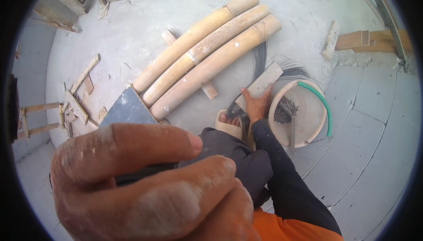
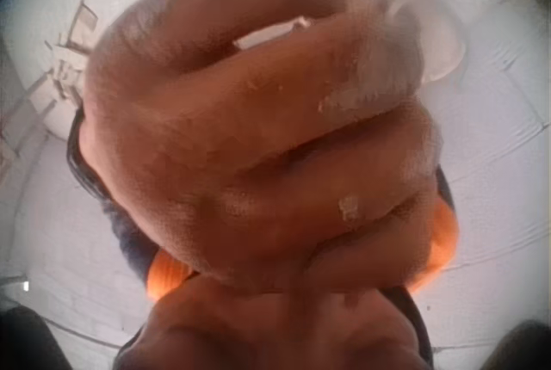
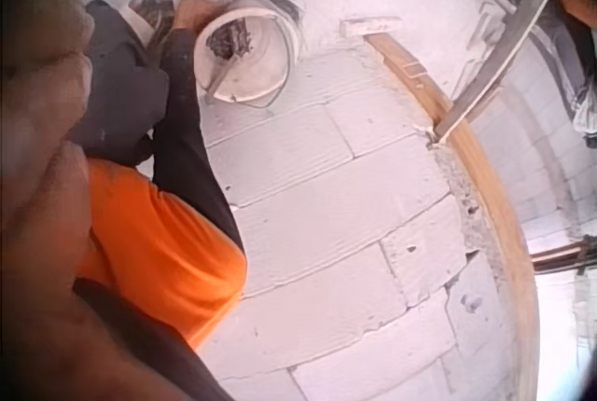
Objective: The person secures a small board to a set of bamboo poles by hammering nails through the board into the poles.
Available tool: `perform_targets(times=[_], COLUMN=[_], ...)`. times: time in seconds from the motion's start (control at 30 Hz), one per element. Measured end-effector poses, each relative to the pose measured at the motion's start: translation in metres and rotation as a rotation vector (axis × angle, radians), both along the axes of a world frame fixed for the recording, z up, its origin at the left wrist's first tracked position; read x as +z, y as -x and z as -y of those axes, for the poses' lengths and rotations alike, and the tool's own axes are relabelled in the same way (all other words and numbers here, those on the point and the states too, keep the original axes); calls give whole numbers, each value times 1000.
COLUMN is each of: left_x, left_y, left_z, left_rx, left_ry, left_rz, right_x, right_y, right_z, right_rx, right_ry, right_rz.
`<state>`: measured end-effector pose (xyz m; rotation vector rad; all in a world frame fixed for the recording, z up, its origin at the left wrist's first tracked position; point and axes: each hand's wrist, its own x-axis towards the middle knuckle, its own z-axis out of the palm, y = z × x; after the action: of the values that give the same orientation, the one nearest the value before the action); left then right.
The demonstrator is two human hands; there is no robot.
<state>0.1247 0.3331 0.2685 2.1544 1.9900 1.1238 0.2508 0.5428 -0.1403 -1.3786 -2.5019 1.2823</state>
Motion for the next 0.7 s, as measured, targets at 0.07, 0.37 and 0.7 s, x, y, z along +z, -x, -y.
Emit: perform_targets(times=[0.07,0.37,0.7], left_x=[3,-80,-186], left_y=[-3,127,129], left_z=[-9,25,103], left_rx=[16,493,640], left_ry=[58,296,733], left_rz=[-88,29,355], right_x=[-8,60,66], right_y=[10,-60,-245], right_z=[-5,8,19], right_rx=[19,384,136], right_ry=[-78,106,25], right_rz=[-40,-268,81])
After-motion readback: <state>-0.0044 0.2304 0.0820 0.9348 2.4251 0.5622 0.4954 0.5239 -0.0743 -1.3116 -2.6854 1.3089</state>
